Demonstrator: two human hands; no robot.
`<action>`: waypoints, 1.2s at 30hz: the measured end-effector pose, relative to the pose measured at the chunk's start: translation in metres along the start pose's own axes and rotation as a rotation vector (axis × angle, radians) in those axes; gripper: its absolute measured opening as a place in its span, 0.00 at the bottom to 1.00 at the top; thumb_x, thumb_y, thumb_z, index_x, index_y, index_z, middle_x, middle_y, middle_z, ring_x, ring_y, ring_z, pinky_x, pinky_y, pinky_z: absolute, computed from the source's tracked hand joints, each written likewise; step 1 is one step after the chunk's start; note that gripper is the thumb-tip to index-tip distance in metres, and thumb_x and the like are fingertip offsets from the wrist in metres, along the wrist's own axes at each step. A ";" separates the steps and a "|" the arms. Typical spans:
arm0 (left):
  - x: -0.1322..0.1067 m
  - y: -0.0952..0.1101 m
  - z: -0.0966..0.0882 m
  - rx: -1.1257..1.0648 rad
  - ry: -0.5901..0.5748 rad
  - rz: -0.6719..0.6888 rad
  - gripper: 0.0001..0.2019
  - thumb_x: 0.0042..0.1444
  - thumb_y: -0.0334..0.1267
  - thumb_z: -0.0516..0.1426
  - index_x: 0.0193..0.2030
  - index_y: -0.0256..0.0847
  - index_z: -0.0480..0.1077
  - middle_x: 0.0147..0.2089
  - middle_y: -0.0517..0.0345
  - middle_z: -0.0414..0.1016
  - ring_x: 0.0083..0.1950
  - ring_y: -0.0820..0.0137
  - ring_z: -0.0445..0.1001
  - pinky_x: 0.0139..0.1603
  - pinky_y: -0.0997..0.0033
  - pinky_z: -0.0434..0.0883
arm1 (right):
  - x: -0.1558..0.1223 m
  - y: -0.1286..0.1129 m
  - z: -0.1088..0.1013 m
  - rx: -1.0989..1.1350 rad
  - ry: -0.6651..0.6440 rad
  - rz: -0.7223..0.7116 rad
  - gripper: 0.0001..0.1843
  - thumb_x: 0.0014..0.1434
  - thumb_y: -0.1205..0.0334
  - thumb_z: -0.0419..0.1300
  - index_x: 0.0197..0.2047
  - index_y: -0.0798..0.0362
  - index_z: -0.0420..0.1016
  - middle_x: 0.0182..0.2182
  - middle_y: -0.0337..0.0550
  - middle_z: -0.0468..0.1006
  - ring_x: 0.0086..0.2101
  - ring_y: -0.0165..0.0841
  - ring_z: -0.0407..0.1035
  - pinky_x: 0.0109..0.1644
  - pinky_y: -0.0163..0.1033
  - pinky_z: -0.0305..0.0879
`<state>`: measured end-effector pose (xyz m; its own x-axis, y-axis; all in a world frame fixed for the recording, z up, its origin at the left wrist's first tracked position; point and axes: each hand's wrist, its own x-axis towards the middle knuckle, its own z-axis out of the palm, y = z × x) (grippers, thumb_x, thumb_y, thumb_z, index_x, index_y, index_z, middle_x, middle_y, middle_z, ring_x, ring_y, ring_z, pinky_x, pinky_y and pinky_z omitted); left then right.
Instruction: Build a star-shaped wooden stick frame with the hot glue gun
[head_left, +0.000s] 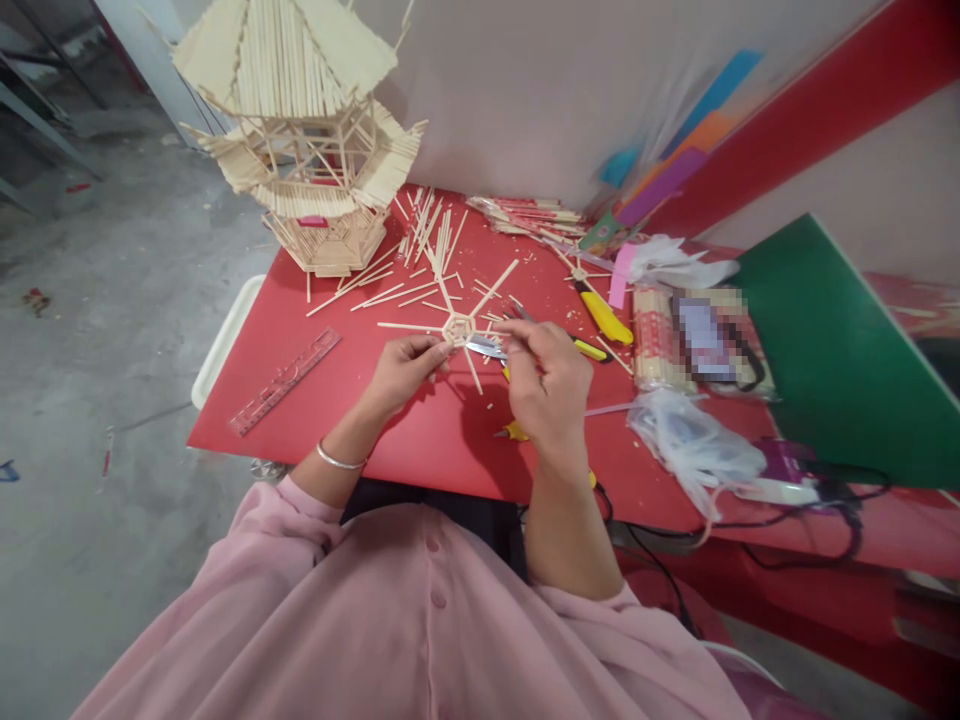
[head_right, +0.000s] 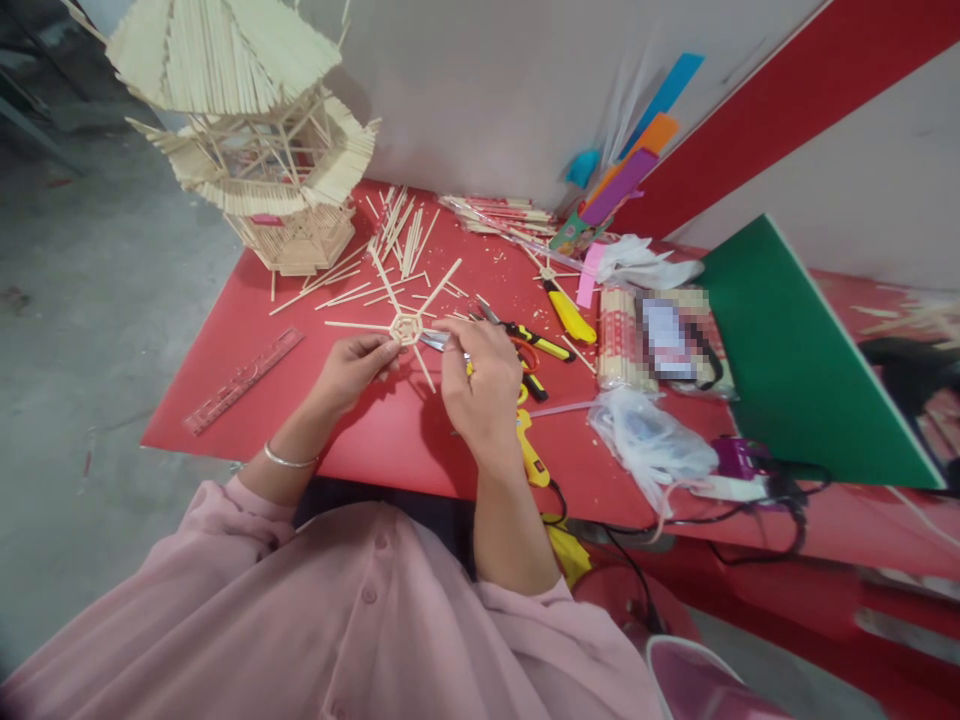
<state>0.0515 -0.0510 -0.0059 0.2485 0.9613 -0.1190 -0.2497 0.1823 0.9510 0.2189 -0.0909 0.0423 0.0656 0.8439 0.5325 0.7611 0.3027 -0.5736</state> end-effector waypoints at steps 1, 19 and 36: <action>0.001 -0.001 -0.001 -0.004 0.016 0.005 0.23 0.43 0.59 0.70 0.25 0.39 0.75 0.21 0.60 0.70 0.21 0.79 0.62 0.20 0.77 0.60 | -0.003 0.000 -0.002 0.042 0.002 0.019 0.14 0.64 0.65 0.52 0.40 0.47 0.80 0.34 0.41 0.80 0.39 0.36 0.74 0.48 0.44 0.70; 0.005 -0.005 -0.005 -0.047 -0.019 -0.077 0.22 0.42 0.56 0.71 0.30 0.37 0.80 0.22 0.60 0.73 0.21 0.81 0.62 0.21 0.78 0.57 | -0.031 0.012 0.000 0.236 -0.037 0.244 0.15 0.70 0.54 0.53 0.49 0.48 0.78 0.36 0.41 0.84 0.37 0.35 0.78 0.48 0.44 0.73; 0.005 -0.007 -0.009 0.137 -0.038 -0.077 0.20 0.50 0.56 0.66 0.29 0.37 0.76 0.22 0.61 0.69 0.21 0.79 0.61 0.22 0.75 0.58 | -0.034 0.008 0.002 0.290 -0.043 0.324 0.13 0.64 0.53 0.61 0.44 0.49 0.83 0.35 0.41 0.86 0.37 0.35 0.81 0.47 0.41 0.75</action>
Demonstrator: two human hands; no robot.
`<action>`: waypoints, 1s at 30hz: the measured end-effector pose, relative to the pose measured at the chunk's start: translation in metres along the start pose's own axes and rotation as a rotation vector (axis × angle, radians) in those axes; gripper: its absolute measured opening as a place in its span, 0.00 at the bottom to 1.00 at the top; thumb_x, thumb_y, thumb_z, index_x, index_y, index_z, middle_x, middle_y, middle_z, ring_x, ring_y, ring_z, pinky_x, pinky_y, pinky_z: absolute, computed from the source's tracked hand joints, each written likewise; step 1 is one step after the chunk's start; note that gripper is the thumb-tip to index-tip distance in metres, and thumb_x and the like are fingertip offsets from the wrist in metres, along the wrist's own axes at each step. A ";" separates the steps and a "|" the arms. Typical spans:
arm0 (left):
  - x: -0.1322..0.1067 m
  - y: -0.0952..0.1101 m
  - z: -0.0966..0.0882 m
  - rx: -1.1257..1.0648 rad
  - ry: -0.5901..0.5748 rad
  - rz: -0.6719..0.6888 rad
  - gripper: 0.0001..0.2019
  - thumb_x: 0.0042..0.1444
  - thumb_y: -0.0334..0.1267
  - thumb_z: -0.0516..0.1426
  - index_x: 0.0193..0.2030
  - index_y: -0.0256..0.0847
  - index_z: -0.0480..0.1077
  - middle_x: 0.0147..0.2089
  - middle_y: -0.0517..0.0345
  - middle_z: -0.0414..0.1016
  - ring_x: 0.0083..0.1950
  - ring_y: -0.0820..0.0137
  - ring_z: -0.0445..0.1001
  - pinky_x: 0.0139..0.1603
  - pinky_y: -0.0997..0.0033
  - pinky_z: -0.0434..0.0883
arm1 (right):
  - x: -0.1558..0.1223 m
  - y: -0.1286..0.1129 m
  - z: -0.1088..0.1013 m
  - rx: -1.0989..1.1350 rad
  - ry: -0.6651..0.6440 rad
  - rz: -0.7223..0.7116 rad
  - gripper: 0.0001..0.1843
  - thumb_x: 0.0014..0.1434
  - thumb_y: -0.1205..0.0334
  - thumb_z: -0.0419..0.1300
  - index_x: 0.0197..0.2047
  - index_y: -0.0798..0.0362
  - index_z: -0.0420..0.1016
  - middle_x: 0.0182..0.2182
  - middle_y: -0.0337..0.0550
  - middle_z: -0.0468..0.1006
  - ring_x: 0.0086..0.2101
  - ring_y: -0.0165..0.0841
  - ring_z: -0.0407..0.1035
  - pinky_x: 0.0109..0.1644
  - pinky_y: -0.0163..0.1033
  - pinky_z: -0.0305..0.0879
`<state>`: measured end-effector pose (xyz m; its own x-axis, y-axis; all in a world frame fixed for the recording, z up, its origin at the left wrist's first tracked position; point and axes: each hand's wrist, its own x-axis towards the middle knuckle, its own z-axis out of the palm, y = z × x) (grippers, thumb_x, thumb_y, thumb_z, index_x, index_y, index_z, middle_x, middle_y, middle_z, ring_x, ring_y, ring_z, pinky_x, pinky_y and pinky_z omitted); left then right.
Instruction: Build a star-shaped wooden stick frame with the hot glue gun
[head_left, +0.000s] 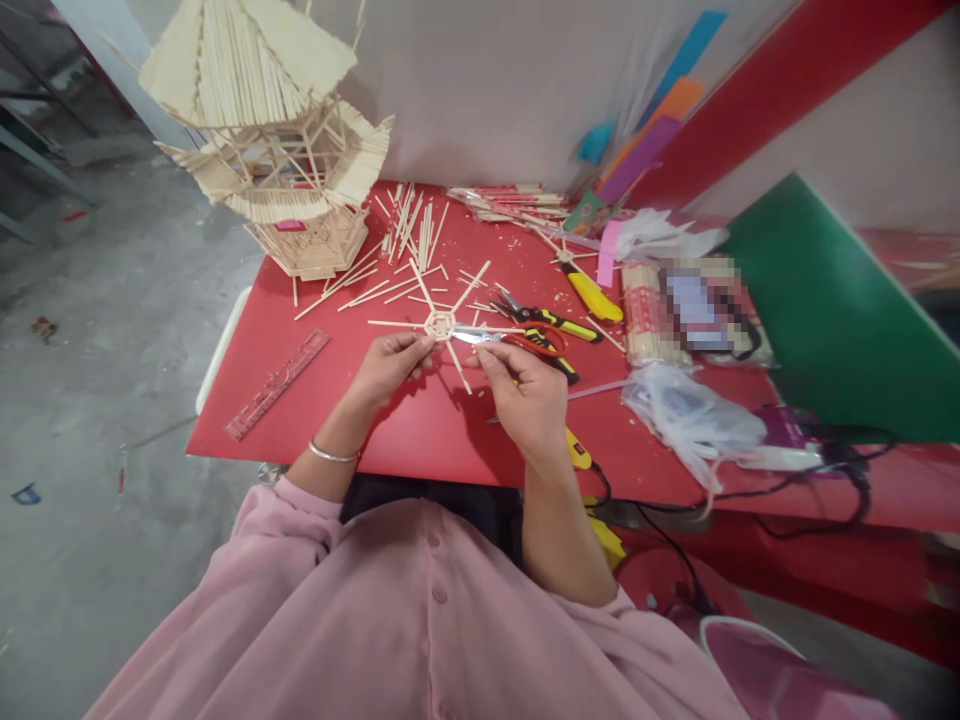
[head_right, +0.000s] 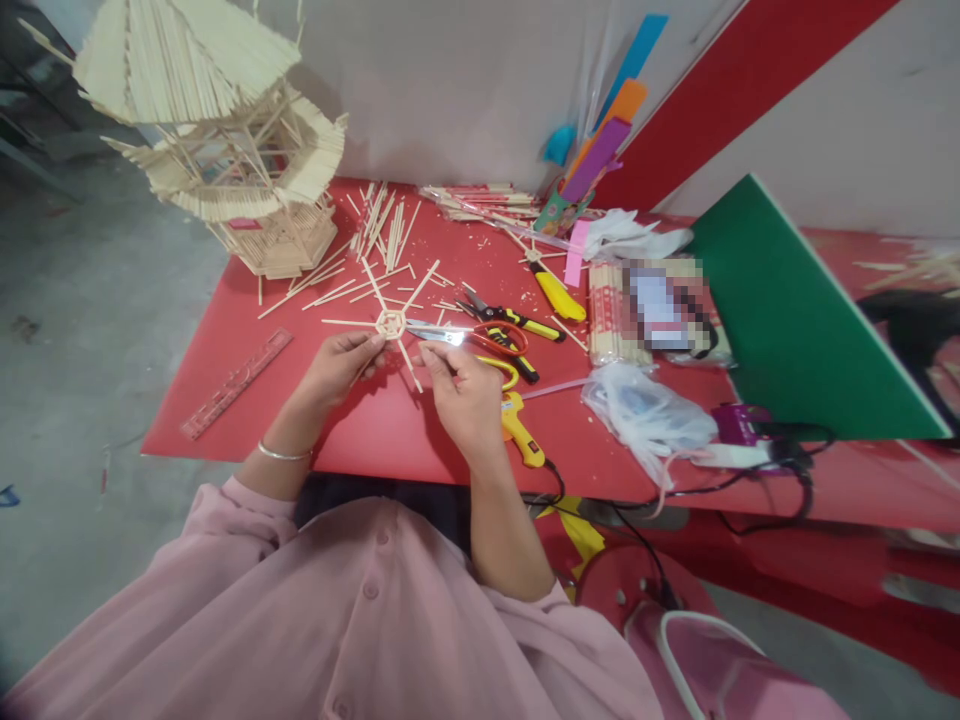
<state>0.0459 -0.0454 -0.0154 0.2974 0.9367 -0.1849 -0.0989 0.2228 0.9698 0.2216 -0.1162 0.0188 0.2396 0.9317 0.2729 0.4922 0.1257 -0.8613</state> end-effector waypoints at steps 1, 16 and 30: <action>-0.001 0.002 -0.002 0.066 -0.016 0.008 0.21 0.51 0.56 0.65 0.26 0.38 0.74 0.20 0.62 0.67 0.20 0.78 0.60 0.22 0.75 0.58 | 0.000 0.000 -0.001 0.021 -0.009 0.011 0.13 0.64 0.53 0.61 0.44 0.49 0.83 0.36 0.41 0.86 0.38 0.36 0.81 0.47 0.42 0.76; -0.052 0.024 -0.055 1.187 0.405 0.376 0.08 0.60 0.41 0.61 0.34 0.42 0.81 0.42 0.49 0.82 0.44 0.60 0.76 0.48 0.60 0.69 | -0.027 0.006 0.010 0.153 -0.178 0.185 0.15 0.59 0.48 0.64 0.38 0.50 0.84 0.33 0.42 0.85 0.29 0.33 0.77 0.35 0.37 0.73; -0.076 0.005 -0.006 0.552 -0.003 0.476 0.14 0.63 0.43 0.59 0.28 0.41 0.76 0.28 0.55 0.77 0.30 0.71 0.72 0.33 0.72 0.67 | -0.039 0.000 0.016 -0.158 -0.249 -0.111 0.13 0.64 0.52 0.62 0.39 0.50 0.84 0.36 0.46 0.85 0.37 0.38 0.78 0.47 0.42 0.71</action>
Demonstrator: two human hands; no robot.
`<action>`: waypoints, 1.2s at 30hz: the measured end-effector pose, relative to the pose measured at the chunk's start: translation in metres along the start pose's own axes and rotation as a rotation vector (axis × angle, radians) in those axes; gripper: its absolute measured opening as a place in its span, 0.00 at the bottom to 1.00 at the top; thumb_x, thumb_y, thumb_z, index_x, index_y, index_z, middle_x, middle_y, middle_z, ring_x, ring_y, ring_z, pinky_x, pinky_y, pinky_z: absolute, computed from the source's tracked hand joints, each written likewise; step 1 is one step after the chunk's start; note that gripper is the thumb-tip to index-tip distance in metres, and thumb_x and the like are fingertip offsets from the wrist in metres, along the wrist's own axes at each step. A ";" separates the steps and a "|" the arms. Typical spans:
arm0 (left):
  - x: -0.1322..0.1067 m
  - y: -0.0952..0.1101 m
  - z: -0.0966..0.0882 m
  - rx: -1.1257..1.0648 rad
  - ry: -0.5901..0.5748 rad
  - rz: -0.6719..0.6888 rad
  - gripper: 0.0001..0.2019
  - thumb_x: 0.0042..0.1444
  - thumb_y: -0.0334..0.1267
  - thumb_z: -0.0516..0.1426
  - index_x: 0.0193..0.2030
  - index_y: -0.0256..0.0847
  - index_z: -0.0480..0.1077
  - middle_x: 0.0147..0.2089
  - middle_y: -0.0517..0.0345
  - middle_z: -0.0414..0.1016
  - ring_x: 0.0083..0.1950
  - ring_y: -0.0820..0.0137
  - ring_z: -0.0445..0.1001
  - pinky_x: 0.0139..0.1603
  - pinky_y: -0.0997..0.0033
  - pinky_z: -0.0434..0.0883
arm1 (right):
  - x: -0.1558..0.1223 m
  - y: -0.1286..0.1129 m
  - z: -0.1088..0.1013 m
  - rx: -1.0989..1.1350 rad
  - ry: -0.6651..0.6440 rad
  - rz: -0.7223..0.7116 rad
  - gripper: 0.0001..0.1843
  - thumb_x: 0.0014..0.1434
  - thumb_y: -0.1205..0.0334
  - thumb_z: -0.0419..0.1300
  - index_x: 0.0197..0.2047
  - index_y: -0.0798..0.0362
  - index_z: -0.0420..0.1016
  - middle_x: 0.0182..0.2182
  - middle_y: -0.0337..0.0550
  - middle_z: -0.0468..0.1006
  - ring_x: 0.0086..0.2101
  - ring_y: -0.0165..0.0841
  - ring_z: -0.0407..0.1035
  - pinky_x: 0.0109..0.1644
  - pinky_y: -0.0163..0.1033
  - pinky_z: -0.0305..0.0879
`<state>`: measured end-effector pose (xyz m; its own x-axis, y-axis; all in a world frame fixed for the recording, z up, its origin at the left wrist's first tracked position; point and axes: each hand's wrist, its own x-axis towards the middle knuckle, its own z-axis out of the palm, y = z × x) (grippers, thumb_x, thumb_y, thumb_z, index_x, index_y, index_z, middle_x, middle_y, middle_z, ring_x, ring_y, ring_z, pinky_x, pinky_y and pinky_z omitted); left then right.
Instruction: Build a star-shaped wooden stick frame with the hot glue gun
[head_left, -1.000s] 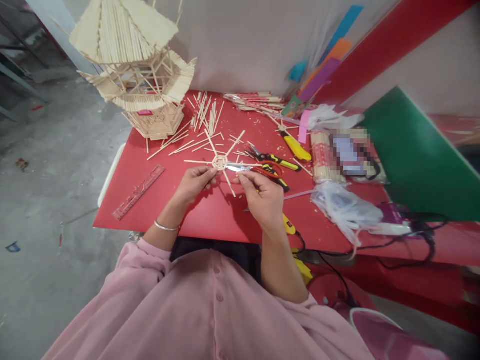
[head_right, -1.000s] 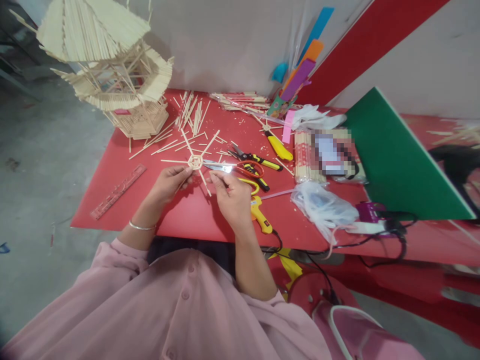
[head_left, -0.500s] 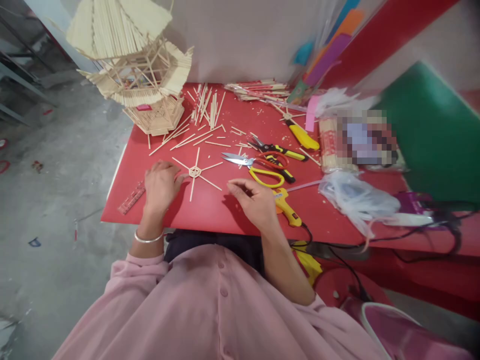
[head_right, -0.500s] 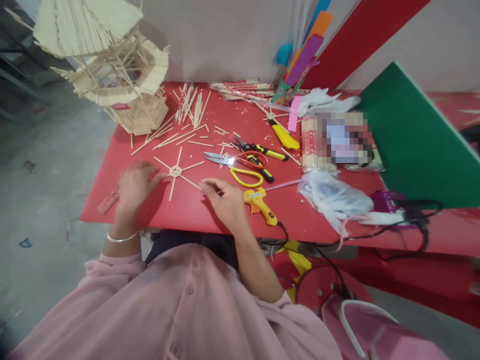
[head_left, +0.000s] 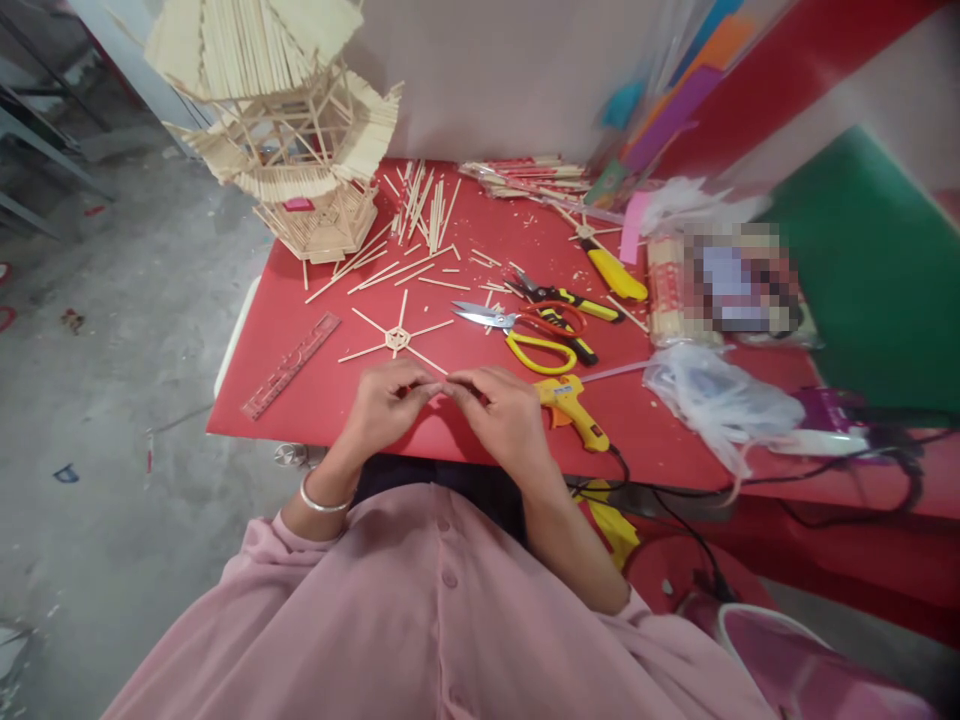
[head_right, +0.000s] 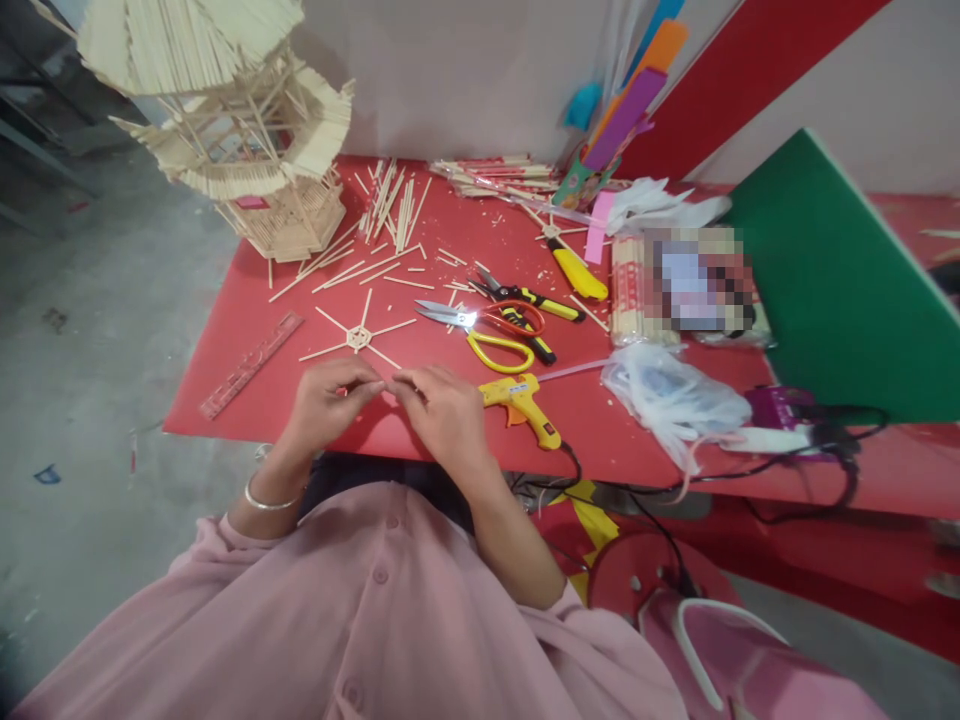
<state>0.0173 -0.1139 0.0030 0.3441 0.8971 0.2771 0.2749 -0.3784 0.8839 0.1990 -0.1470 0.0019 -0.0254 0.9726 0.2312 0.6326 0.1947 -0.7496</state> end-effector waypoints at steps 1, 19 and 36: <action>-0.004 0.001 -0.004 0.052 -0.062 0.025 0.14 0.64 0.42 0.57 0.28 0.41 0.74 0.29 0.55 0.76 0.31 0.71 0.72 0.34 0.71 0.67 | -0.001 0.000 -0.002 -0.021 -0.055 -0.032 0.12 0.65 0.53 0.62 0.38 0.50 0.84 0.36 0.46 0.85 0.38 0.38 0.78 0.47 0.43 0.71; -0.038 -0.043 -0.040 0.506 0.174 -0.195 0.13 0.61 0.41 0.56 0.26 0.42 0.65 0.29 0.58 0.70 0.31 0.71 0.65 0.34 0.70 0.59 | -0.004 0.016 -0.052 -0.007 -0.317 -0.051 0.10 0.65 0.55 0.60 0.40 0.45 0.84 0.37 0.38 0.86 0.36 0.33 0.79 0.42 0.37 0.72; -0.013 -0.037 -0.015 0.421 0.278 -0.067 0.06 0.61 0.38 0.60 0.33 0.43 0.74 0.40 0.53 0.77 0.39 0.68 0.74 0.40 0.68 0.68 | 0.024 0.040 -0.052 -0.551 -0.163 0.078 0.08 0.62 0.61 0.61 0.36 0.45 0.83 0.39 0.43 0.84 0.41 0.41 0.76 0.37 0.43 0.63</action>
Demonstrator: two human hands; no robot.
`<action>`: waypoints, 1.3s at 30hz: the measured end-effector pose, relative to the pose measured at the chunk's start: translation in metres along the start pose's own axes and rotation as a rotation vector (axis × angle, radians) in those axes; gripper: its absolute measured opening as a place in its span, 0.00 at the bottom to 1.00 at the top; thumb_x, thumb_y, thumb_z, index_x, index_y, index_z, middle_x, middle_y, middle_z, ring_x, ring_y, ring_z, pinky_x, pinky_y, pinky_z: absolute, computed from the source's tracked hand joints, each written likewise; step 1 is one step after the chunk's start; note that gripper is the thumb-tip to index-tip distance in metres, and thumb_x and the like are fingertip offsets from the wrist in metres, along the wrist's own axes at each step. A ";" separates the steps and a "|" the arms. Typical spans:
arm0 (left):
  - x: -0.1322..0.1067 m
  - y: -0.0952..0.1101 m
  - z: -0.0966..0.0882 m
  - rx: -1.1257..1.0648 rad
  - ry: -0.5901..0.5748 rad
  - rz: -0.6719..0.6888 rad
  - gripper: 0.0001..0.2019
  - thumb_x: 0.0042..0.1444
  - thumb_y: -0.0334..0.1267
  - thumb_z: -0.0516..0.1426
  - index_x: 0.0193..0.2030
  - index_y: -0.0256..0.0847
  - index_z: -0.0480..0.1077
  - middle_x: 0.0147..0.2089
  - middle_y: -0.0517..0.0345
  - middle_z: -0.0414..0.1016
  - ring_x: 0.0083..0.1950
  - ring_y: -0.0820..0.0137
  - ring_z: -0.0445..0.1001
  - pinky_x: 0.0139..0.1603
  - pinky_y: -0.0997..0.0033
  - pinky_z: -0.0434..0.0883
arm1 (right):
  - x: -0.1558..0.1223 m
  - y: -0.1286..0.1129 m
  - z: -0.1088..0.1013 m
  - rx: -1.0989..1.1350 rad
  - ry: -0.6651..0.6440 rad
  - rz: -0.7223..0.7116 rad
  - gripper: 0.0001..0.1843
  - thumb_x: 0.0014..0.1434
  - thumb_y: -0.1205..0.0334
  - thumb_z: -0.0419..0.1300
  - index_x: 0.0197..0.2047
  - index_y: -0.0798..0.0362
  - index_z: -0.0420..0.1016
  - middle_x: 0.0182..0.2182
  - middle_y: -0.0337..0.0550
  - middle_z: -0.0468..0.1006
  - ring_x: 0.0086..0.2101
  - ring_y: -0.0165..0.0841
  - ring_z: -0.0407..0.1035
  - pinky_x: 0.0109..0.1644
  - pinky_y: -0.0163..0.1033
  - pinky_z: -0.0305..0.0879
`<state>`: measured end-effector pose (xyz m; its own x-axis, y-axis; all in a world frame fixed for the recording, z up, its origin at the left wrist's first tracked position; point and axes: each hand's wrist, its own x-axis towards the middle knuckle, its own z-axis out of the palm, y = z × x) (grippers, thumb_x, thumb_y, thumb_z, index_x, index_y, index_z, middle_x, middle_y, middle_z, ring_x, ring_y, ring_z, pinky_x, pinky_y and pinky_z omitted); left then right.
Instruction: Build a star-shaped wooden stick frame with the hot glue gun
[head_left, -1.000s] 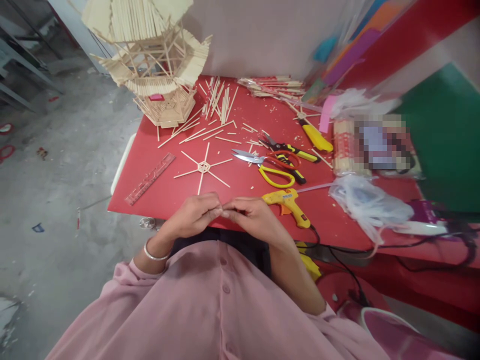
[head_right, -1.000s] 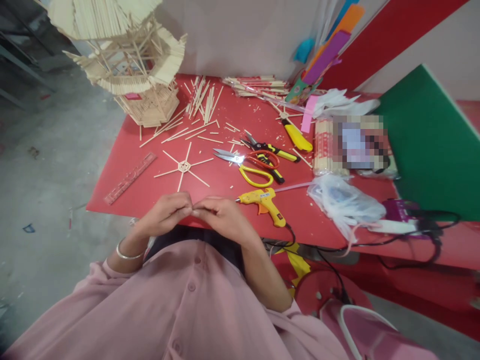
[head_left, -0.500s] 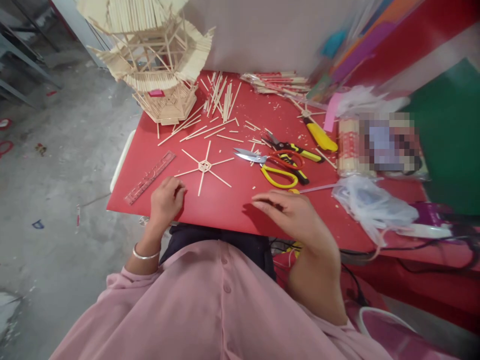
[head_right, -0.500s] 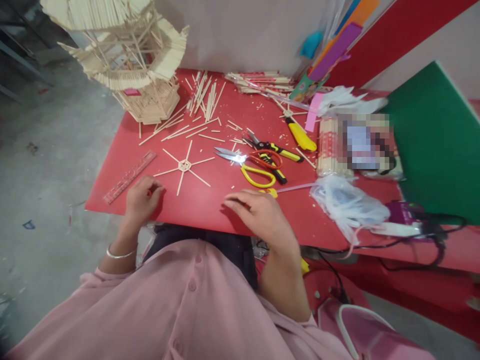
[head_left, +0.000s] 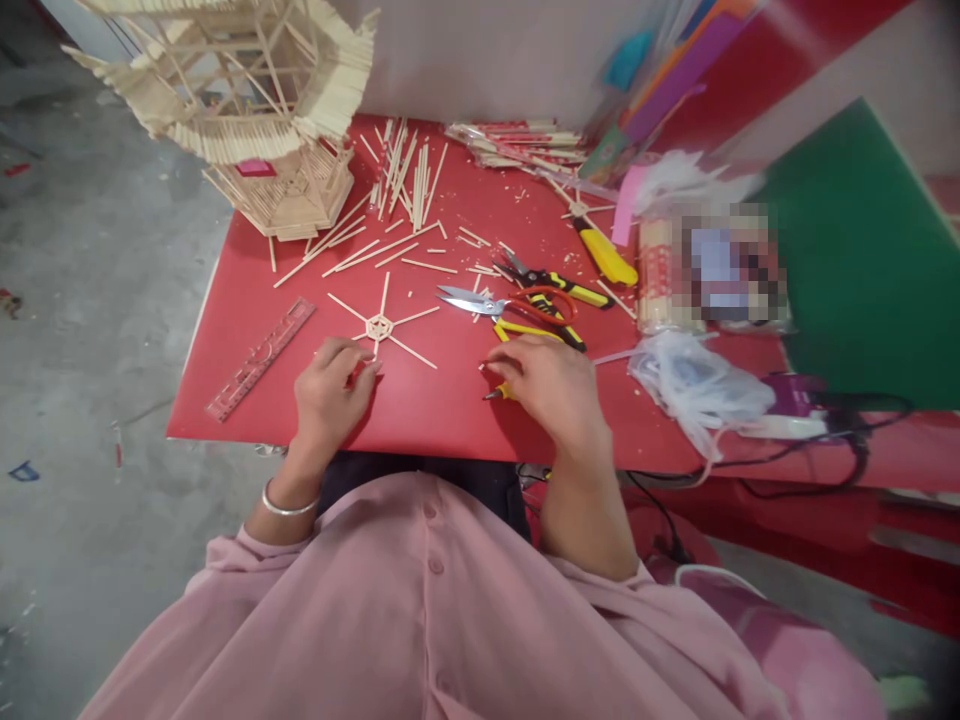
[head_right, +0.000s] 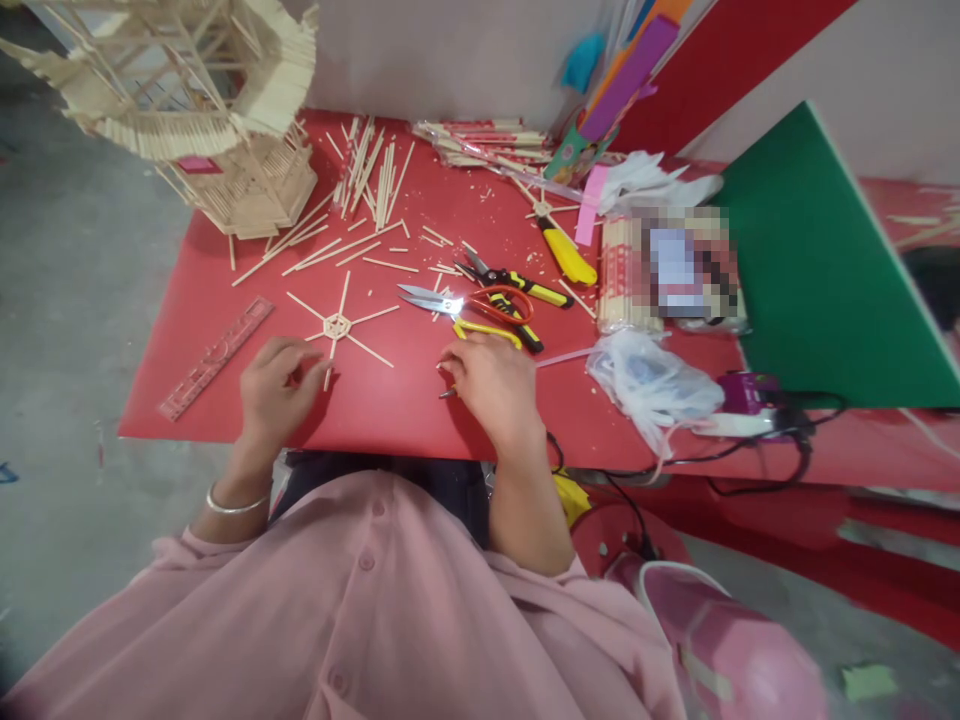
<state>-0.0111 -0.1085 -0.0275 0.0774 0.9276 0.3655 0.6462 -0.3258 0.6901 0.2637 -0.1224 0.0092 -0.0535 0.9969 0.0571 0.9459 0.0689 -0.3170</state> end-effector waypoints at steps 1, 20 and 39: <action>-0.001 0.000 0.002 -0.009 -0.022 0.003 0.05 0.62 0.37 0.59 0.35 0.43 0.75 0.41 0.53 0.78 0.40 0.68 0.75 0.41 0.69 0.69 | 0.004 0.000 0.005 -0.031 -0.035 -0.011 0.07 0.62 0.62 0.62 0.36 0.45 0.83 0.38 0.43 0.84 0.40 0.40 0.76 0.35 0.42 0.61; -0.001 0.043 0.020 -0.803 -0.397 -0.528 0.28 0.49 0.66 0.64 0.28 0.38 0.74 0.15 0.65 0.64 0.16 0.78 0.62 0.18 0.76 0.61 | -0.007 -0.057 0.007 0.389 0.060 -0.413 0.09 0.69 0.58 0.58 0.48 0.46 0.78 0.38 0.41 0.83 0.37 0.35 0.75 0.44 0.40 0.69; 0.001 0.008 0.000 -0.697 -0.156 -0.502 0.12 0.50 0.45 0.67 0.30 0.37 0.76 0.24 0.60 0.75 0.23 0.75 0.72 0.26 0.75 0.72 | 0.001 -0.073 0.035 0.257 0.163 -0.358 0.10 0.69 0.59 0.58 0.42 0.50 0.81 0.37 0.43 0.84 0.39 0.37 0.74 0.46 0.42 0.68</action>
<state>-0.0055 -0.1100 -0.0214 0.0442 0.9893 -0.1391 0.0243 0.1381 0.9901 0.1835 -0.1254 -0.0003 -0.2917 0.8912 0.3475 0.7660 0.4352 -0.4730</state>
